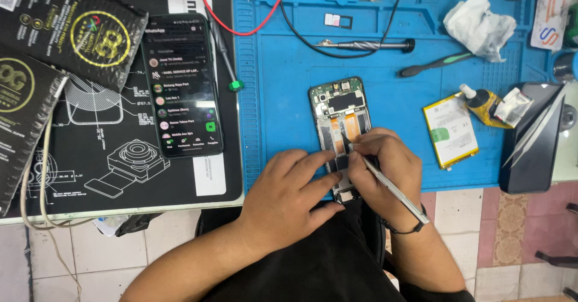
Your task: The person removes the back cover and battery from a smartphone, then uses tweezers to peel off internal adhesive strips. They reposition the battery and reassemble the phone, ending with a brief visual inspection of the device.
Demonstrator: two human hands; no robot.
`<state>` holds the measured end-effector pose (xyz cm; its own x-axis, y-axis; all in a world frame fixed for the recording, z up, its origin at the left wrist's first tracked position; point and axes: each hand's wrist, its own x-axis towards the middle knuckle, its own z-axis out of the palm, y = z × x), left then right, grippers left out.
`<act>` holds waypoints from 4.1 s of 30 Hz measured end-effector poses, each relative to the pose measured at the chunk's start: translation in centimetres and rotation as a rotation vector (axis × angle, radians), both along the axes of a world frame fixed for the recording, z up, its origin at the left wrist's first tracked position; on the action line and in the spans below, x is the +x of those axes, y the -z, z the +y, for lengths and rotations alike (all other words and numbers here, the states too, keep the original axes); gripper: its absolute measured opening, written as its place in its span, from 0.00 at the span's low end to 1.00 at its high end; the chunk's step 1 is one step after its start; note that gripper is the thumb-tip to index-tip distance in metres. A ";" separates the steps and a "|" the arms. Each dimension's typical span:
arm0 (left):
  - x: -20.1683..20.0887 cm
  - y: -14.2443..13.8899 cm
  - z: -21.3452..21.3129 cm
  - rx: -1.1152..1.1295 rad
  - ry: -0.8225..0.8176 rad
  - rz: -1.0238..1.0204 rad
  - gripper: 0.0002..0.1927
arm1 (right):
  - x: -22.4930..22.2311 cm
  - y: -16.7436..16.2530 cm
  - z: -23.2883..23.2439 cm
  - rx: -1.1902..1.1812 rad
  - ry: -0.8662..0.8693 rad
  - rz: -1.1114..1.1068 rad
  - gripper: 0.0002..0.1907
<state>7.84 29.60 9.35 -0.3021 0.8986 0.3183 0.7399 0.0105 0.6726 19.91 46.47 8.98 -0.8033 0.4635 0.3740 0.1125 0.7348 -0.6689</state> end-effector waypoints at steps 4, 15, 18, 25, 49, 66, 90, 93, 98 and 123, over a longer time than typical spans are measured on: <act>0.1 -0.1 -0.1 -0.001 -0.004 0.001 0.25 | 0.7 -0.2 0.0 0.013 -0.025 0.003 0.09; 0.1 -0.1 -0.3 0.025 -0.013 0.000 0.26 | 1.4 0.0 -0.5 0.003 -0.015 0.013 0.09; 0.2 0.0 -0.2 0.018 -0.012 -0.001 0.26 | 1.6 0.0 -0.6 -0.023 0.023 -0.010 0.08; 0.2 0.0 -0.3 0.031 -0.017 -0.005 0.25 | 2.3 0.0 -0.8 -0.056 0.010 -0.024 0.09; 0.3 -0.2 -0.4 0.029 -0.018 0.000 0.25 | 2.2 -1.0 -1.0 -0.097 0.001 0.032 0.06; -0.3 0.3 -0.6 0.035 -0.015 -0.010 0.22 | -1.6 -0.1 -1.6 0.034 0.039 -0.081 0.09; 0.0 0.1 -0.7 0.033 -0.033 -0.001 0.23 | -0.8 -0.4 -1.3 -0.020 0.021 -0.097 0.09; 0.1 0.0 -0.7 0.027 -0.022 -0.014 0.23 | -0.5 -0.5 -1.4 -0.060 0.014 -0.109 0.09; 0.1 -0.1 -0.7 0.027 -0.040 0.004 0.24 | -0.3 -0.6 -1.4 -0.033 0.030 -0.114 0.09; 0.3 -0.2 -0.6 0.016 -0.046 0.002 0.26 | 1.8 -0.6 -1.6 -0.105 -0.032 -0.050 0.08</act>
<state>8.16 29.04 9.53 -0.3425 0.8784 0.3333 0.7405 0.0340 0.6712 21.67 44.83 9.53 -0.8348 0.4717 0.2839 0.1249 0.6645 -0.7368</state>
